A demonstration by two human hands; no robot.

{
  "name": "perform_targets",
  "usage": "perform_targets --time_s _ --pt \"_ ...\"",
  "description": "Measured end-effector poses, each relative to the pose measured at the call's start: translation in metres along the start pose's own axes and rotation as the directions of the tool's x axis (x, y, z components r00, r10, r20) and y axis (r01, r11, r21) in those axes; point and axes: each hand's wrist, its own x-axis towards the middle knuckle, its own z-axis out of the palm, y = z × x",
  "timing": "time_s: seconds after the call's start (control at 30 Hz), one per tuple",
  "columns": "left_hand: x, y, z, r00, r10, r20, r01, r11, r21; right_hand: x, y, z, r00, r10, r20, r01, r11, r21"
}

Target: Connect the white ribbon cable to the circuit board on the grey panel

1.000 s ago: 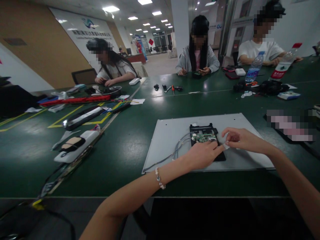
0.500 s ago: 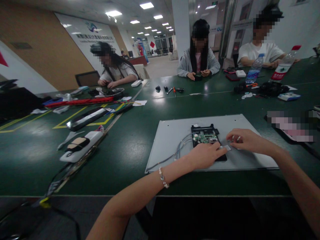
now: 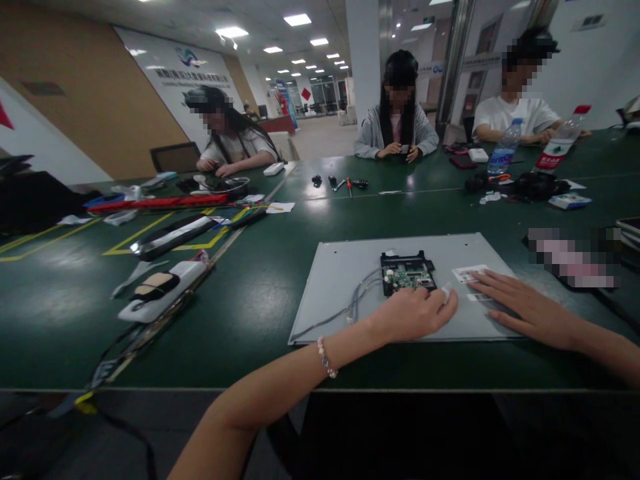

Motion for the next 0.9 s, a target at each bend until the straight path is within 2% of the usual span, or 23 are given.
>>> perform_targets --time_s 0.1,0.17,0.33,0.57,0.73,0.9 --pt "0.000 0.007 -0.012 0.990 0.083 -0.115 -0.082 0.997 0.012 0.009 -0.006 0.003 1.000 -0.016 -0.016 0.016 1.000 -0.001" --pt "0.000 0.018 -0.016 0.975 0.163 -0.152 -0.164 0.986 0.005 0.018 -0.011 0.006 0.999 -0.031 -0.026 0.031 1.000 -0.005" --pt "0.001 0.045 -0.010 0.932 0.338 -0.134 -0.347 0.936 -0.053 0.048 -0.032 0.017 0.996 -0.066 -0.052 0.064 0.997 -0.048" --pt "0.001 0.044 0.004 0.933 0.338 -0.125 -0.353 0.927 -0.128 0.106 -0.082 0.035 0.987 -0.109 -0.117 0.101 0.992 -0.072" --pt "-0.002 0.047 0.004 0.841 0.508 -0.188 -0.529 0.845 -0.082 0.150 -0.121 0.047 0.979 -0.117 -0.165 0.110 0.993 -0.052" --pt "-0.001 0.049 0.006 0.817 0.514 -0.262 -0.543 0.839 -0.046 0.189 -0.151 0.054 0.983 -0.108 -0.150 0.102 0.993 -0.052"
